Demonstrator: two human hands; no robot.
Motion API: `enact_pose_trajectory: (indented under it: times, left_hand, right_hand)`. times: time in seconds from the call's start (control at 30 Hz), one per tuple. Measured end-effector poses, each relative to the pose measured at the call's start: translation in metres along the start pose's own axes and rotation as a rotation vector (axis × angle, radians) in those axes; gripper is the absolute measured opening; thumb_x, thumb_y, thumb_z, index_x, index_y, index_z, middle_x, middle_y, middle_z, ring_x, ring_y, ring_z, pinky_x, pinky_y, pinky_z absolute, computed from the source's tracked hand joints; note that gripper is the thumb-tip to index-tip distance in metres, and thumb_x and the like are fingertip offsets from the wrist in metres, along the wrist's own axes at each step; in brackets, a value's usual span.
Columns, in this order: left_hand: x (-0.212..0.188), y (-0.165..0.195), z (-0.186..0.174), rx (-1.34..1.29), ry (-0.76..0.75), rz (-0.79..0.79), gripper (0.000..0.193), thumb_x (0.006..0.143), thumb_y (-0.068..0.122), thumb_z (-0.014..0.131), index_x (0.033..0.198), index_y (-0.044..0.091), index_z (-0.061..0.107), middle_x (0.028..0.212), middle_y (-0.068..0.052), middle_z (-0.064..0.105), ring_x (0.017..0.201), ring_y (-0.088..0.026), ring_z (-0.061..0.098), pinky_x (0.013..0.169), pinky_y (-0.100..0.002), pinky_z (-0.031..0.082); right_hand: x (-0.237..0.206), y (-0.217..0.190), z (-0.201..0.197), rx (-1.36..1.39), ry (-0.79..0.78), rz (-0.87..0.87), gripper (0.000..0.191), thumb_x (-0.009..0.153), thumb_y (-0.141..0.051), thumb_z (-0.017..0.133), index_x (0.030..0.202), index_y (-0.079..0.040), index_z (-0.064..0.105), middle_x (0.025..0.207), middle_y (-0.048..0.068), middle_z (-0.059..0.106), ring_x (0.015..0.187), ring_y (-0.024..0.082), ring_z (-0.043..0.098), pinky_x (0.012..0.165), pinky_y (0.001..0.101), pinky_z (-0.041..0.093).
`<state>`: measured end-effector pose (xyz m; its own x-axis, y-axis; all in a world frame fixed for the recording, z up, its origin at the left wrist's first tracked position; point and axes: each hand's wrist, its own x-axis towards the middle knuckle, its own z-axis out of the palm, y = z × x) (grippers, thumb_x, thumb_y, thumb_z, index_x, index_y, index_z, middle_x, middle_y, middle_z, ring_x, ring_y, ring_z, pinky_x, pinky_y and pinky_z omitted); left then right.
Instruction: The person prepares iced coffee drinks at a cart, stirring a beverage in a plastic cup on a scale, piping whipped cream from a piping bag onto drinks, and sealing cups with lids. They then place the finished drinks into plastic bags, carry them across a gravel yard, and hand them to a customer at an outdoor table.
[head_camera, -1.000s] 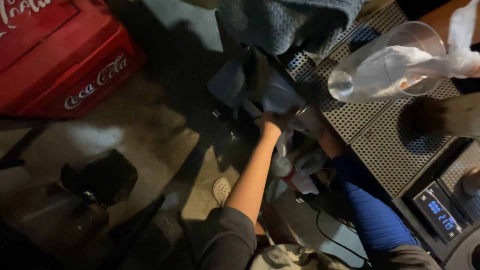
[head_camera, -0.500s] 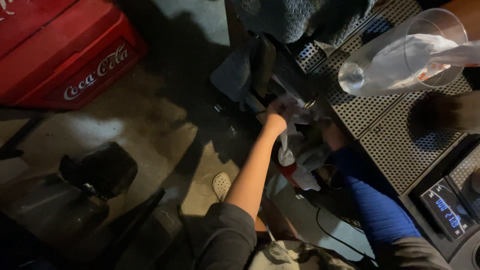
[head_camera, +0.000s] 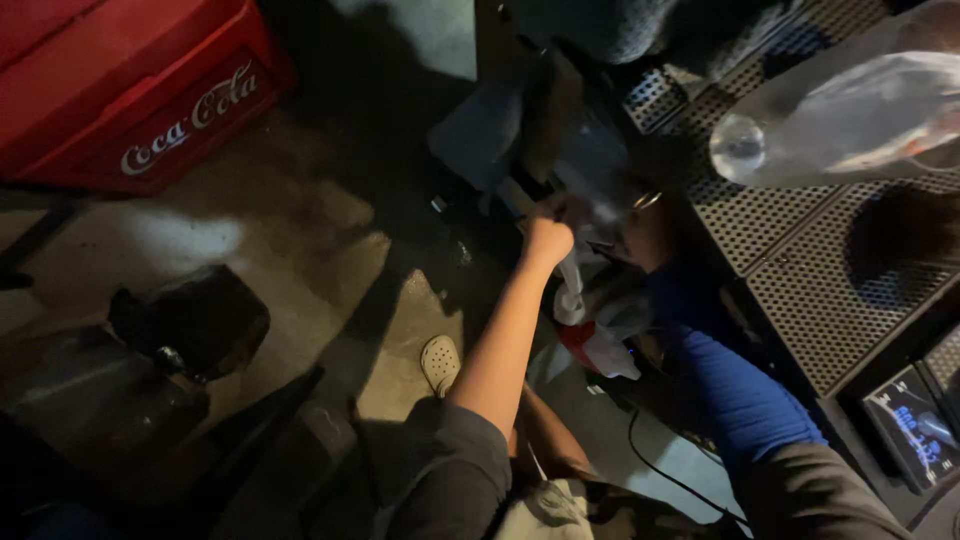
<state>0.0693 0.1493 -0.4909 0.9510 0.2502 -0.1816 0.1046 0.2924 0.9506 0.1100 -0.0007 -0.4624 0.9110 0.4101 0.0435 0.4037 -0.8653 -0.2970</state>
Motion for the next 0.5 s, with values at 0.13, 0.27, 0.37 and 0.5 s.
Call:
enact_pose_trajectory:
  times: [0.13, 0.27, 0.37, 0.5]
  left_hand:
    - [-0.01, 0.0, -0.01, 0.135, 0.089, 0.014, 0.021, 0.097, 0.018, 0.061, 0.109, 0.003, 0.071, 0.093, -0.014, 0.074, 0.084, -0.021, 0.068, 0.076, -0.036, 0.053]
    - [-0.015, 0.003, -0.016, 0.255, 0.119, -0.071, 0.021, 0.095, 0.019, 0.064, 0.098, 0.001, 0.073, 0.087, -0.02, 0.076, 0.082, -0.031, 0.076, 0.077, -0.039, 0.056]
    - [-0.016, 0.001, -0.017, 0.293, 0.19, 0.007, 0.023, 0.092, 0.02, 0.065, 0.105, 0.003, 0.074, 0.094, -0.022, 0.075, 0.089, -0.036, 0.074, 0.078, -0.041, 0.055]
    - [-0.016, -0.004, -0.012, 0.247, 0.205, 0.031, 0.025, 0.096, 0.026, 0.066, 0.103, 0.003, 0.074, 0.094, -0.023, 0.074, 0.089, -0.038, 0.073, 0.079, -0.043, 0.054]
  right_hand:
    - [0.01, 0.024, 0.001, 0.013, 0.008, -0.044, 0.039, 0.095, -0.018, 0.068, 0.128, 0.001, 0.06, 0.112, 0.024, 0.066, 0.102, 0.04, 0.065, 0.087, 0.0464, 0.054]
    - [0.011, 0.036, 0.0, 0.037, 0.016, -0.063, 0.042, 0.093, -0.016, 0.068, 0.13, 0.002, 0.057, 0.115, 0.025, 0.064, 0.104, 0.041, 0.063, 0.087, 0.0461, 0.054]
    - [0.01, 0.036, 0.002, 0.04, 0.024, -0.057, 0.045, 0.092, -0.015, 0.068, 0.132, 0.003, 0.055, 0.117, 0.026, 0.062, 0.105, 0.041, 0.062, 0.087, 0.0459, 0.053]
    - [0.012, 0.037, 0.002, 0.051, 0.03, -0.068, 0.049, 0.091, -0.013, 0.067, 0.134, 0.004, 0.052, 0.119, 0.026, 0.06, 0.107, 0.042, 0.06, 0.087, 0.0457, 0.053]
